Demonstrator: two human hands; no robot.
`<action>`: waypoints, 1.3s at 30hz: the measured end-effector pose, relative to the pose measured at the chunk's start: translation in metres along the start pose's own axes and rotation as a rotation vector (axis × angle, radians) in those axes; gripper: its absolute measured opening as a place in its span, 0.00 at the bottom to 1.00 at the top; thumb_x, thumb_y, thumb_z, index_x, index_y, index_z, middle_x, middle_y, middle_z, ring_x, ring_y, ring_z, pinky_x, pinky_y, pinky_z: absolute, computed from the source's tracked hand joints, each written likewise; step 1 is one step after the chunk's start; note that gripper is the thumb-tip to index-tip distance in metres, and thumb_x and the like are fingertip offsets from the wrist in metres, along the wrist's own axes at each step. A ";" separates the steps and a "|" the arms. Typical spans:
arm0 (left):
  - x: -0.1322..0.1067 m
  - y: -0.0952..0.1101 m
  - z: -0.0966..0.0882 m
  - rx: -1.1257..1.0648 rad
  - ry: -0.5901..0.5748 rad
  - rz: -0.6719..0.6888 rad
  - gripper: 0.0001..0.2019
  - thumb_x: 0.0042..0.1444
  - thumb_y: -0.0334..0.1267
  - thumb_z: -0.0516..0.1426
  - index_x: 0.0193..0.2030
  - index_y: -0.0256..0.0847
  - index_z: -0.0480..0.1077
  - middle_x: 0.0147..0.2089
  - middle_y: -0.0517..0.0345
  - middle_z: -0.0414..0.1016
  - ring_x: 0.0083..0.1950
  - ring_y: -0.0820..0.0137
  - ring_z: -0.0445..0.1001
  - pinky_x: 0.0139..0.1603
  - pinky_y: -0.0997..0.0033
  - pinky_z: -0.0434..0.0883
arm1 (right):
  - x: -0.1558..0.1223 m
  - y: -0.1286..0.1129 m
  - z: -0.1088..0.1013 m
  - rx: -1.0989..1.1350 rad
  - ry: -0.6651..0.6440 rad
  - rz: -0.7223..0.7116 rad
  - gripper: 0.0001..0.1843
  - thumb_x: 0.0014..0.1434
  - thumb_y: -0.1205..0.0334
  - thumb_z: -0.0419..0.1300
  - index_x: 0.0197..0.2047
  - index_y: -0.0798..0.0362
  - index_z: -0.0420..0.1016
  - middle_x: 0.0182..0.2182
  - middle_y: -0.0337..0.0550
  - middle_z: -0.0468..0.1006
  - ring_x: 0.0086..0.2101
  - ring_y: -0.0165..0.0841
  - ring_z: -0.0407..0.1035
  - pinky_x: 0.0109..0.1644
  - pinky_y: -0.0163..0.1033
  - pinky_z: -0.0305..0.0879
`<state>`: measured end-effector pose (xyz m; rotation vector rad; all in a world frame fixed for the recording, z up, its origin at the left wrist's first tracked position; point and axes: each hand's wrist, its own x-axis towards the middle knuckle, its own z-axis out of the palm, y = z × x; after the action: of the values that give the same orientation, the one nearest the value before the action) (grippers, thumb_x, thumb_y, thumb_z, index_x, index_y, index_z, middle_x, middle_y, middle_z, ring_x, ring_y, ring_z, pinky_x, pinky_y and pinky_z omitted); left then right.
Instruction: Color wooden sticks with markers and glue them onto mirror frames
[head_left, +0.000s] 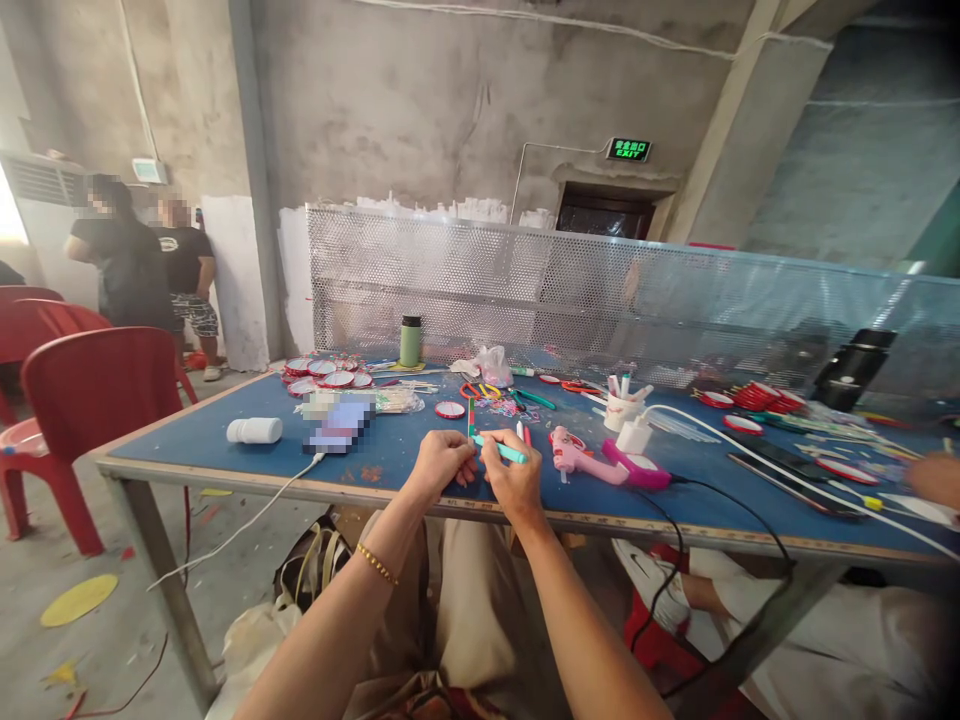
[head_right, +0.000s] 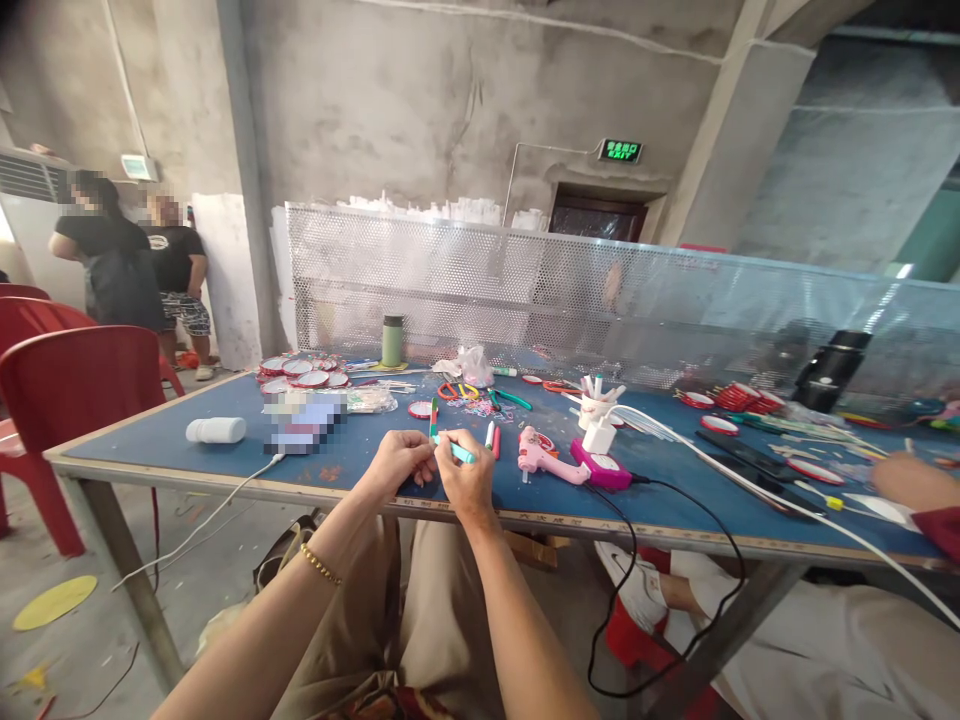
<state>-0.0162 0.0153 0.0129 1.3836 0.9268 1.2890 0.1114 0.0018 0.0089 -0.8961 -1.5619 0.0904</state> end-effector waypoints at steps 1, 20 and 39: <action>0.000 0.000 0.000 0.000 -0.002 0.003 0.11 0.54 0.27 0.56 0.20 0.35 0.68 0.18 0.60 0.72 0.15 0.77 0.68 0.15 0.80 0.64 | 0.000 0.000 0.000 0.001 -0.006 -0.003 0.12 0.62 0.59 0.55 0.33 0.52 0.78 0.21 0.38 0.75 0.19 0.29 0.68 0.22 0.32 0.65; 0.001 -0.001 0.001 0.008 0.003 -0.008 0.11 0.53 0.27 0.54 0.21 0.36 0.68 0.18 0.60 0.72 0.15 0.77 0.68 0.14 0.80 0.64 | 0.001 0.003 0.000 0.020 0.041 0.004 0.13 0.63 0.58 0.55 0.33 0.54 0.78 0.20 0.38 0.75 0.18 0.27 0.67 0.22 0.31 0.62; 0.000 0.000 0.001 0.030 0.002 -0.002 0.11 0.52 0.26 0.54 0.20 0.36 0.68 0.17 0.60 0.72 0.14 0.77 0.67 0.15 0.80 0.64 | 0.002 0.001 0.000 0.022 0.039 -0.014 0.13 0.64 0.57 0.55 0.35 0.54 0.78 0.24 0.41 0.79 0.21 0.29 0.71 0.23 0.31 0.65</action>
<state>-0.0147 0.0152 0.0125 1.4049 0.9523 1.2800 0.1124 0.0038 0.0099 -0.8648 -1.5282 0.0790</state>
